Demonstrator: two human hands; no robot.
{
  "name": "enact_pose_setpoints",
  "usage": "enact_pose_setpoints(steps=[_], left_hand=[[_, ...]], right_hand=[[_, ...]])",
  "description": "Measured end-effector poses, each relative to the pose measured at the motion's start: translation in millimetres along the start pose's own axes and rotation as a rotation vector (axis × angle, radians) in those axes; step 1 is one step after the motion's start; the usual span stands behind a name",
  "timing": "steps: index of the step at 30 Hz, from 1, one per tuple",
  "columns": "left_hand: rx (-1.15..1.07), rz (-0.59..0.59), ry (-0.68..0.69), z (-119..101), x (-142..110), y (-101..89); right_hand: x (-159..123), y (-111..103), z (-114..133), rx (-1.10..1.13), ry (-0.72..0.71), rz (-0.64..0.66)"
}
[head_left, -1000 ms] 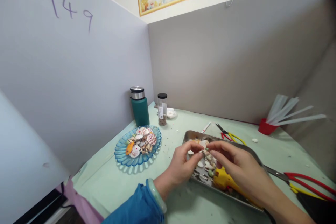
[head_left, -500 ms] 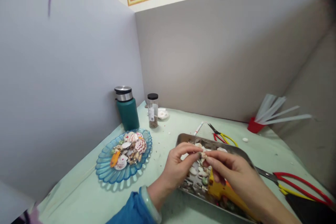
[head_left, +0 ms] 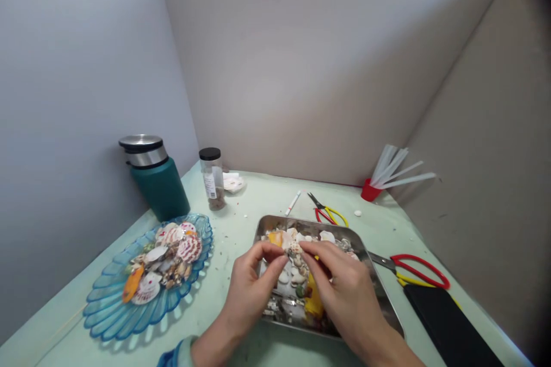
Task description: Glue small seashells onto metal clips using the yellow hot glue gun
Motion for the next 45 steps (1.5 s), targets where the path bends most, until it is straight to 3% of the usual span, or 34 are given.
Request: enact_pose_setpoints(steps=[6, 12, 15, 19, 26, 31, 39, 45], left_hand=[[-0.004, -0.023, -0.048, 7, 0, -3.0], [-0.045, -0.052, -0.071, 8, -1, -3.4], [-0.04, -0.053, -0.016, 6, -2, -3.8], [-0.048, -0.046, 0.082, 2, -2, -5.3], [-0.098, 0.02, 0.021, 0, -2, -5.5], [-0.026, 0.041, 0.07, -3, -3, -3.2], [-0.017, 0.062, 0.126, -2, -4, -4.3], [-0.092, 0.123, 0.146, -7, 0, -3.4]], right_hand=[[-2, 6, 2, 0.069, 0.011, 0.008], [-1, 8, 2, 0.201, 0.172, 0.098], [-1, 9, 2, 0.253, 0.228, 0.104], [0, 8, 3, 0.245, 0.159, 0.084], [0, 7, 1, 0.255, -0.007, 0.077], [-1, 8, 2, 0.229, -0.095, 0.093], [-2, 10, 1, 0.224, -0.12, 0.133], [2, 6, -1, 0.283, -0.001, 0.221]])
Point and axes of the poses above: each hand's wrist, its own x-axis towards the middle knuckle, its own y-axis out of the palm, z = x × y, the point moved 2 cm from there along x, towards the middle knuckle, and after that the axes turned 8 degrees about -x, right-handed, at the moved point
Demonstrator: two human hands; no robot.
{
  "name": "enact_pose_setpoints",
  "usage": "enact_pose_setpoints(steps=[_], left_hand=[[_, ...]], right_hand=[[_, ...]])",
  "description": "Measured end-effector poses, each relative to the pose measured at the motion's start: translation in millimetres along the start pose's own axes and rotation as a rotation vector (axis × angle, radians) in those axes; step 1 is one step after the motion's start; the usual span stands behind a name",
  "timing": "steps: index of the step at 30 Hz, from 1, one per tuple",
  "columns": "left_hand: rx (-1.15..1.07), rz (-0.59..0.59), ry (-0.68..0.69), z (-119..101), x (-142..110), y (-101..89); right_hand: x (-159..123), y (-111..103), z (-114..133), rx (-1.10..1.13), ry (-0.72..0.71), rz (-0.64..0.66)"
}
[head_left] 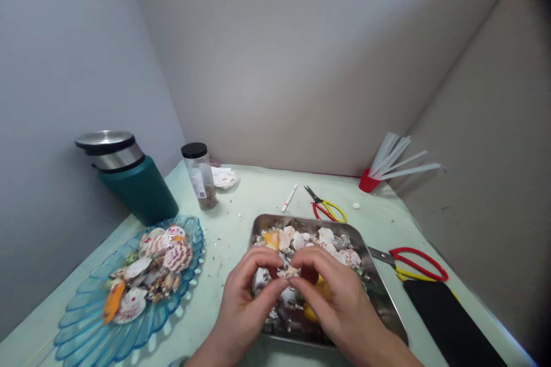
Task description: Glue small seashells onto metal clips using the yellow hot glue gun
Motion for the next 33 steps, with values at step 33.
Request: enact_pose_setpoints(steps=[33], left_hand=[[0.008, 0.033, -0.01, 3.8, 0.2, -1.6]], right_hand=[[1.1, 2.2, -0.5, -0.104, -0.023, 0.015]])
Point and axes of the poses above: each hand's wrist, its own x-axis towards the middle knuckle, its own y-axis out of the palm, z = x × y, the point moved 2 cm from there along x, towards the middle knuckle, and after that the axes turned 8 degrees about -x, right-handed, at the moved point
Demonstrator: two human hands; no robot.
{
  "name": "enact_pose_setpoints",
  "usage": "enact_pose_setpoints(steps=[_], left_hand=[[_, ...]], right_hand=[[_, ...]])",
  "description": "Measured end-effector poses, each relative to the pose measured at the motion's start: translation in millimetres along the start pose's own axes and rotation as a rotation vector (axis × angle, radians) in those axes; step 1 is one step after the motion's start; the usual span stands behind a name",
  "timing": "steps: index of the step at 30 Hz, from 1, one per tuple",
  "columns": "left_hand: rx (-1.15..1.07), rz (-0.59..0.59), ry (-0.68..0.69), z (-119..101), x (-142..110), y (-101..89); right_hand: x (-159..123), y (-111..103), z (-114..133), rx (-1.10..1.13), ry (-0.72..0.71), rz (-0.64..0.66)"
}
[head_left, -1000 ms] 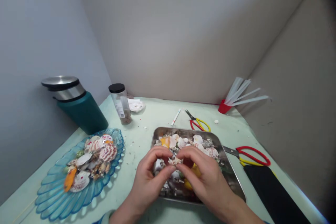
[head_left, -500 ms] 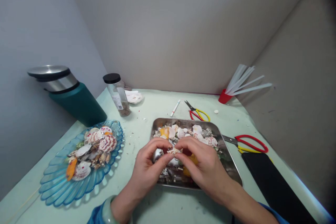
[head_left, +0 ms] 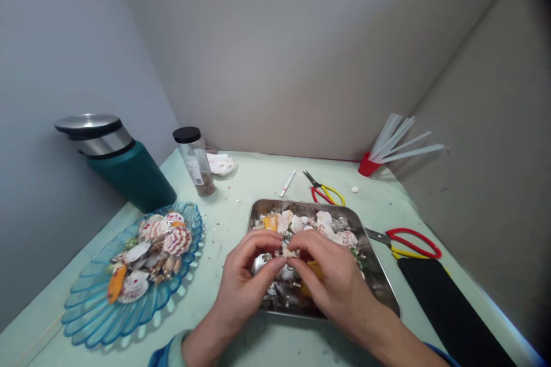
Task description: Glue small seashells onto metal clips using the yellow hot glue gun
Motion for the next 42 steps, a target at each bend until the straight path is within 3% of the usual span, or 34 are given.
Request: enact_pose_setpoints(steps=[24, 33, 37, 42], left_hand=[[-0.012, 0.019, -0.059, 0, 2, -0.7], [0.05, -0.01, -0.208, 4, -1, -3.6], [-0.032, -0.035, -0.274, 4, 0, -1.6], [-0.174, -0.114, -0.346, 8, -1, 0.1]], right_hand=[[-3, -1, 2, 0.01, 0.053, 0.02], [-3, 2, 1, -0.103, 0.044, -0.033], [-1, -7, -1, -0.176, 0.045, 0.058], [2, -32, -14, -0.531, 0.139, 0.375]])
Point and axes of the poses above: each hand's wrist, its own x-axis towards the middle knuckle, its own y-axis out of the palm, z = x × y, the point moved 2 cm from there along x, towards the middle knuckle, and after that the axes turned 8 degrees about -x, right-handed, at the moved point
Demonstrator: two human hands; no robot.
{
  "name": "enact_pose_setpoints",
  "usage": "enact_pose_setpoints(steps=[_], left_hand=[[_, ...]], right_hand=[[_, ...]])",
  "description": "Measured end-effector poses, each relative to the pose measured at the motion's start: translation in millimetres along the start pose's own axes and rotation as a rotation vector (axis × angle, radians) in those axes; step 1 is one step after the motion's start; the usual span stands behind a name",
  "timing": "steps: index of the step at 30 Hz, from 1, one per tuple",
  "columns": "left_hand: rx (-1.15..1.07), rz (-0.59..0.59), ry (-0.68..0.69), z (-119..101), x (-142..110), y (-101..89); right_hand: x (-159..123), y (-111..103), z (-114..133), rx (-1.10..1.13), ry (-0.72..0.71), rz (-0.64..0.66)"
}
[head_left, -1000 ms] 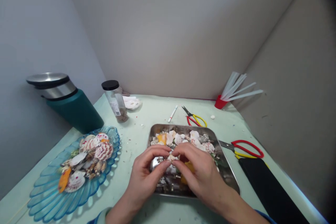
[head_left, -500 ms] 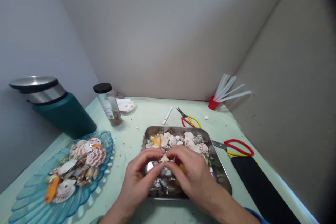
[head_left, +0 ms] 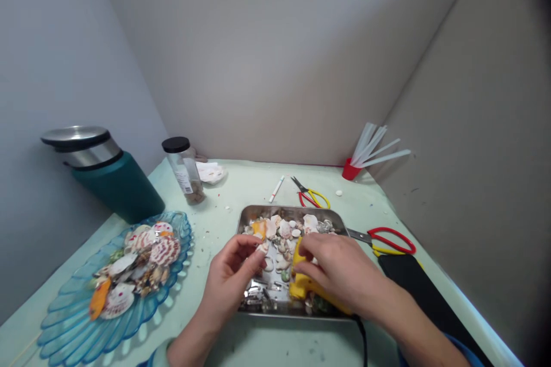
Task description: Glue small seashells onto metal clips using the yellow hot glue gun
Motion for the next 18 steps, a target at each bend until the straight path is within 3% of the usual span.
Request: enact_pose_setpoints(steps=[4, 12, 18], left_hand=[[-0.029, -0.054, 0.016, -2, 1, 0.2], [-0.056, -0.055, 0.033, -2, 0, 1.5], [-0.043, -0.048, 0.064, -2, 1, 0.6]], right_hand=[[-6, -3, -8, -0.137, -0.001, 0.128], [-26, 10, -6, -0.242, 0.058, 0.206], [-41, 22, -12, -0.252, 0.09, 0.115]])
Point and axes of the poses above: each hand's wrist, its own x-axis towards the middle knuckle, its own y-axis out of the palm, z = x × y, the point moved 2 cm from there along x, towards the middle knuckle, and after that the axes turned 8 degrees about -x, right-handed, at the moved point
